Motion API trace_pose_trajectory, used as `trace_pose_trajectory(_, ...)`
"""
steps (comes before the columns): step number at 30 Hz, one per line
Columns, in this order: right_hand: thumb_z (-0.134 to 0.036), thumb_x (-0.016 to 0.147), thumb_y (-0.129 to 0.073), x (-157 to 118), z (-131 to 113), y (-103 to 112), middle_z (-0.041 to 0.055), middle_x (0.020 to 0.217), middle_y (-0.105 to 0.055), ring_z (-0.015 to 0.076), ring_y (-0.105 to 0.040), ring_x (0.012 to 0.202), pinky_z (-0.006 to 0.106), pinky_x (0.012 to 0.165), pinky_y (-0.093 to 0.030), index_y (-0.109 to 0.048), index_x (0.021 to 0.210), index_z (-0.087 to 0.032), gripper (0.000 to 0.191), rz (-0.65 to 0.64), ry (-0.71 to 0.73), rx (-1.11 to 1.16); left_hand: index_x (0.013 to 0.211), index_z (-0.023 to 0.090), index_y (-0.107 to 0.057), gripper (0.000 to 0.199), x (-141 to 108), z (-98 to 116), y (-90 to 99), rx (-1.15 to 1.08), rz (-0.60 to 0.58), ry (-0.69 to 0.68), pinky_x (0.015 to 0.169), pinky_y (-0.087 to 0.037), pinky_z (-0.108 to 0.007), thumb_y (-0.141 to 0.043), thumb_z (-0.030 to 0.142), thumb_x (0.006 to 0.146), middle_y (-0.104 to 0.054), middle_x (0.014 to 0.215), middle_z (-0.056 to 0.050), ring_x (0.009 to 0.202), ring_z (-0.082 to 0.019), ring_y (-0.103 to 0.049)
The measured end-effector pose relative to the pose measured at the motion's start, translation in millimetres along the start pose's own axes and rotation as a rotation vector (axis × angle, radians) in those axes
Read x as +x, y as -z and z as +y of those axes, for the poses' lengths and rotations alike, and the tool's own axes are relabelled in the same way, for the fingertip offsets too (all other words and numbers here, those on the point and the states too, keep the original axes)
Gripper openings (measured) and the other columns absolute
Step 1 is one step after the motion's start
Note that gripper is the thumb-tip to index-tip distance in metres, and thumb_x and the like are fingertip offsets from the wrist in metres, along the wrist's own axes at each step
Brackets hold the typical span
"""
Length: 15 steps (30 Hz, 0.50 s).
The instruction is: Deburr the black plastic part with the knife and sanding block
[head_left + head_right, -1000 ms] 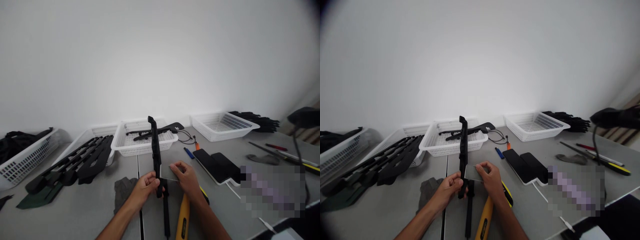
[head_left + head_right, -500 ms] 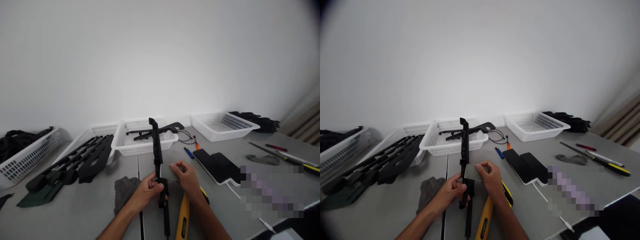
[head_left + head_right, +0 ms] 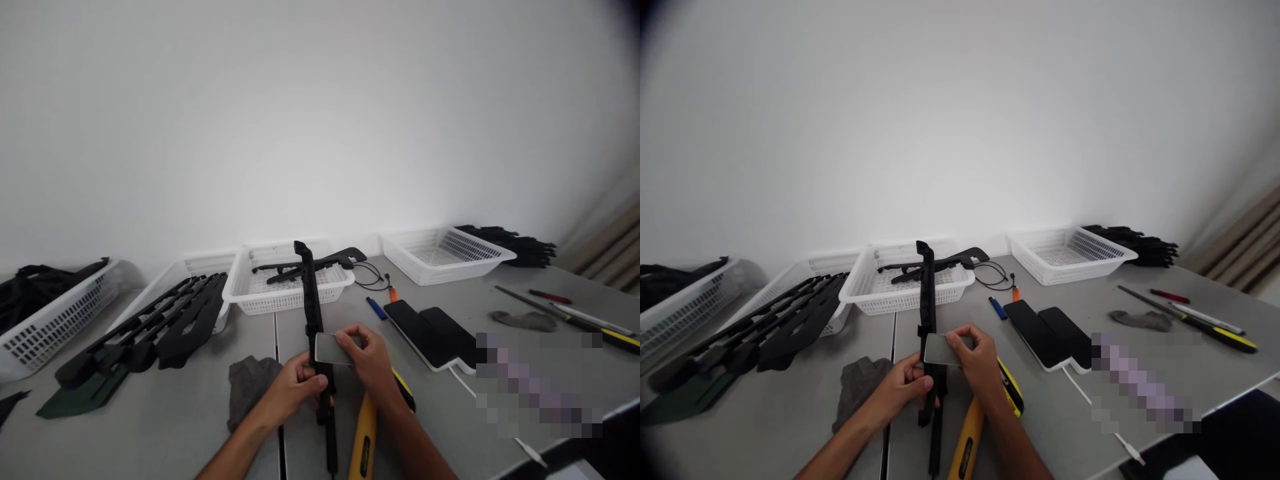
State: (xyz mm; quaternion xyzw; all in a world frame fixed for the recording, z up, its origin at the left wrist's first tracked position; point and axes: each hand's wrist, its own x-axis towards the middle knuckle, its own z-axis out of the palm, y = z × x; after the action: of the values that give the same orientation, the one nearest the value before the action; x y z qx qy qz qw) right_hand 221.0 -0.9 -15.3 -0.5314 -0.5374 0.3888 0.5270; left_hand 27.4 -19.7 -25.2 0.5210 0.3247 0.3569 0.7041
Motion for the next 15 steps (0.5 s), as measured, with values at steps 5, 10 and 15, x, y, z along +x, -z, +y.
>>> trace_pose_trajectory(5, -0.062, 0.083, -0.07, -0.2, 0.8, -0.7, 0.0006, 0.07, -0.065, 0.0163, -0.054, 0.06, 0.025, 0.051, -0.042, -0.069, 0.077, -0.019, 0.043, -0.037, 0.009, 0.003, 0.121, 0.014, -0.069, 0.067, -0.6, -1.7, 1.0, -0.04, 0.015, -0.003, 0.051, -0.053, -0.022, -0.091, 0.053, 0.071, -0.078, 0.075, -0.006, 0.067, -0.021, -0.075)
trace_pose_trajectory(10, -0.063, 0.085, -0.068, 1.5, 2.0, 4.2, -0.0001, 0.068, -0.063, 0.0152, -0.049, 0.056, 0.025, 0.049, -0.039, -0.067, 0.079, -0.02, 0.044, 0.01, -0.004, -0.007, 0.12, 0.013, -0.067, 0.07, 1.6, -5.2, 1.3, -0.067, 0.036, 0.003, 0.051, -0.052, -0.023, -0.092, 0.055, 0.069, -0.078, 0.072, -0.006, 0.064, -0.022, -0.075)
trace_pose_trajectory(15, -0.059, 0.083, -0.072, -2.9, -0.2, -1.4, -0.0013, 0.067, -0.063, 0.0149, -0.051, 0.057, 0.025, 0.051, -0.039, -0.069, 0.078, -0.02, 0.04, -0.058, 0.026, -0.013, 0.108, 0.015, -0.068, 0.062, 1.6, -5.0, -1.5, -0.091, 0.031, 0.001, 0.05, -0.054, -0.024, -0.095, 0.051, 0.066, -0.077, 0.075, -0.005, 0.064, -0.021, -0.074)
